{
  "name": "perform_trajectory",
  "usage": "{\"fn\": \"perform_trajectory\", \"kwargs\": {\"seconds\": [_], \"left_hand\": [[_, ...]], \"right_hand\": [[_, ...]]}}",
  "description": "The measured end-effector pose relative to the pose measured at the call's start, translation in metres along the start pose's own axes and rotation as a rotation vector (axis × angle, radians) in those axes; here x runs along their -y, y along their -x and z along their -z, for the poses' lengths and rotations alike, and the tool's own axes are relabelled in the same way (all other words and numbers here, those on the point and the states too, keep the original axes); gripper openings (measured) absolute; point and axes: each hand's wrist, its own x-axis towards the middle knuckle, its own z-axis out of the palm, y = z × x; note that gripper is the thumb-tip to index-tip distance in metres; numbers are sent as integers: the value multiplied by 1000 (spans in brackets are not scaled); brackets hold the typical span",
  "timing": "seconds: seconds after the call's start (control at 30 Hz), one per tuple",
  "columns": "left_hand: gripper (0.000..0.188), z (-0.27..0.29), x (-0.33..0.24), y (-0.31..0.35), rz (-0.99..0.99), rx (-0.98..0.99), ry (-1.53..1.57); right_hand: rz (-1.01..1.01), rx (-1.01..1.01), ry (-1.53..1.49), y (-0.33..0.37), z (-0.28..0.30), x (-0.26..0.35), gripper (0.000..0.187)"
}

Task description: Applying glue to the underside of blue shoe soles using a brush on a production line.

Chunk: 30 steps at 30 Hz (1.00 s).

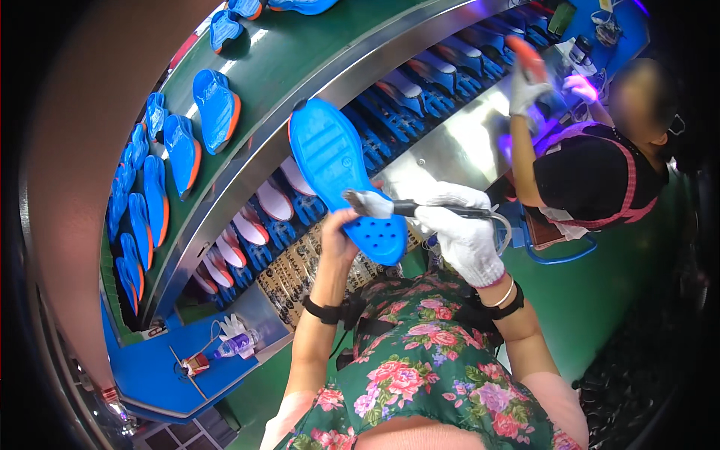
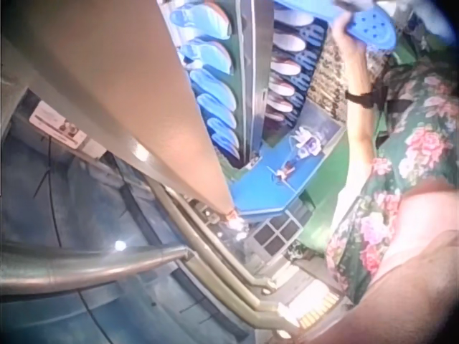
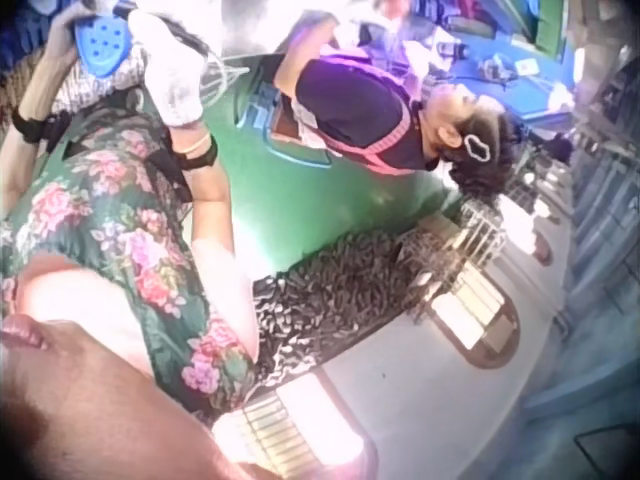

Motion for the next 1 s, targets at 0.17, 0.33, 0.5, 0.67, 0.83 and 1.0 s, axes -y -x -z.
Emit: {"fn": "perform_trajectory", "kwargs": {"seconds": [0.17,0.33,0.5,0.67,0.83,1.0], "left_hand": [[87,34,32,38,72,104,-34],[105,-34,18,36,39,-101,269],[96,-56,25,44,4,-244,366],[101,-56,34,60,-45,-188,33],[104,-33,43,68,15,-180,16],[103,-24,38,69,-5,-199,87]], "right_hand": [[443,168,561,-12,-17,1,15],[601,172,785,-9,-23,8,17],[862,189,923,-13,-24,20,22],[999,202,1139,-12,-26,16,28],[959,339,1087,8,-22,-19,29],[796,184,785,-10,-10,-18,27]]}}
